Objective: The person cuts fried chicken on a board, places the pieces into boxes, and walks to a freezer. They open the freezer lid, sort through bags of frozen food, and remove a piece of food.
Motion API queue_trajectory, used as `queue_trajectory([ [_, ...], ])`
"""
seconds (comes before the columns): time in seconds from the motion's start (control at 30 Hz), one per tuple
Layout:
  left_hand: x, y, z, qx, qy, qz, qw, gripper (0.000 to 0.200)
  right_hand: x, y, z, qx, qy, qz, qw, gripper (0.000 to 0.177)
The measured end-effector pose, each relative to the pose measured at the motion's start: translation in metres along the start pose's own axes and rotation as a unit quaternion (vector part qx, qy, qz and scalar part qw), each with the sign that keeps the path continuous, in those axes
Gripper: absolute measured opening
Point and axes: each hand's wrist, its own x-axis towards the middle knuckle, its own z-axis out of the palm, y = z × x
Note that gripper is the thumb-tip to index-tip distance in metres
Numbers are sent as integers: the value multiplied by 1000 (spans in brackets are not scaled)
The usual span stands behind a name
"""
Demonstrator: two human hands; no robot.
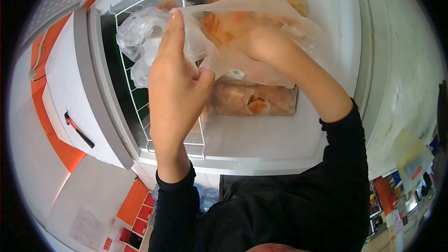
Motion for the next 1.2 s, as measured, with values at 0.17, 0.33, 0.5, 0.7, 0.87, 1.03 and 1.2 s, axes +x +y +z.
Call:
queue_trajectory([
  [0.17,-6,11,-1,2,-34,-35,999,74,85,12,74,412,211,-156,872,36],
  [0.33,-11,1,1,24,-17,-66,997,76,73,35,58,283,113,-75,949,36],
  [0.5,-9,1,5,-30,17,4,999,77,64,57,55,215,63,-56,973,35],
  [0.7,-8,8,3,-31,6,-1,1000,77,81,45,66,218,63,-75,971,35],
  [0.87,-9,7,6,-42,-17,-2,999,77,67,49,59,256,38,-74,963,35],
  [1.03,-6,1,8,-53,-14,10,998,76,35,55,35,520,-38,-51,852,35],
  [1.2,0,12,5,-70,-39,-1,997,76,-21,62,35,814,-163,-76,552,36],
])
